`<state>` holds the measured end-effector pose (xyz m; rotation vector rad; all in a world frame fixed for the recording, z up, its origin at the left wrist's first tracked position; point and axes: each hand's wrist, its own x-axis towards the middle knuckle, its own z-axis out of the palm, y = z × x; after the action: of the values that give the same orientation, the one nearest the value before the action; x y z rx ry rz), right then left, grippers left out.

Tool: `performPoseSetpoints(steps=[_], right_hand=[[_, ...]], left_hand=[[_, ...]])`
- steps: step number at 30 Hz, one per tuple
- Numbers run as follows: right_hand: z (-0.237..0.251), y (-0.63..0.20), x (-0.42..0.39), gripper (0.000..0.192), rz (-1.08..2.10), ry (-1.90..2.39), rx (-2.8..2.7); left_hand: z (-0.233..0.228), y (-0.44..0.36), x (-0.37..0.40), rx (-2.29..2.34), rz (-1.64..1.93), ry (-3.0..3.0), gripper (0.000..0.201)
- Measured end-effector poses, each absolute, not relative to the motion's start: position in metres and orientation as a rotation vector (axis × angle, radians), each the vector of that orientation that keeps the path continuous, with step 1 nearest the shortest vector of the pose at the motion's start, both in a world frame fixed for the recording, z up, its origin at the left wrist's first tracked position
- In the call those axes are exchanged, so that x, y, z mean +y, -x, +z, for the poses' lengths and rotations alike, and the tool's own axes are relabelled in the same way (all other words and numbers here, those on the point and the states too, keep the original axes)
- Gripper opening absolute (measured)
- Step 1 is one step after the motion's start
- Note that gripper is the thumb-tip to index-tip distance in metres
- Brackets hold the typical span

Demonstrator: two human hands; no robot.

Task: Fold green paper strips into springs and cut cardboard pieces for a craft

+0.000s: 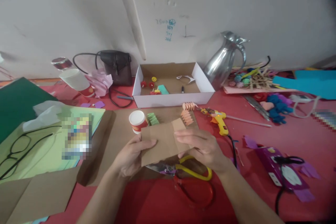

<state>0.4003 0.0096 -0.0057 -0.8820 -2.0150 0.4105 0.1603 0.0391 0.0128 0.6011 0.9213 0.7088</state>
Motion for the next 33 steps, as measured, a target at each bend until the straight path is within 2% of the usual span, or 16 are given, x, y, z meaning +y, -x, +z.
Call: performPoseSetpoints(steps=[8,14,16,19,22,26,33], right_hand=[[-0.011,-0.394,0.009,0.035,0.519,0.876,-1.89],[-0.006,-0.4,0.011,0.024,0.707,0.809,-1.828],[-0.005,-0.401,0.013,0.026,0.648,0.85,-1.85],[-0.009,-0.398,0.012,0.042,0.401,1.015,-1.873],[-0.015,-0.393,0.009,0.054,0.114,1.06,-2.051],[-0.016,-0.386,0.005,0.041,0.0,0.873,-2.222],[-0.02,-0.374,0.012,0.017,0.246,0.905,-2.039]], left_hand=[[0.015,-0.163,0.034,0.908,0.803,-0.584,0.032],[0.02,-0.155,0.037,0.696,0.866,-0.529,0.031],[0.018,-0.158,0.037,0.705,0.835,-0.578,0.03],[0.011,-0.167,0.034,0.786,0.904,-0.654,0.026],[0.005,-0.177,0.033,0.849,0.99,-0.687,0.038],[0.003,-0.181,0.033,0.886,1.051,-0.741,0.044],[-0.003,-0.185,0.032,0.912,1.186,-0.779,0.039]])
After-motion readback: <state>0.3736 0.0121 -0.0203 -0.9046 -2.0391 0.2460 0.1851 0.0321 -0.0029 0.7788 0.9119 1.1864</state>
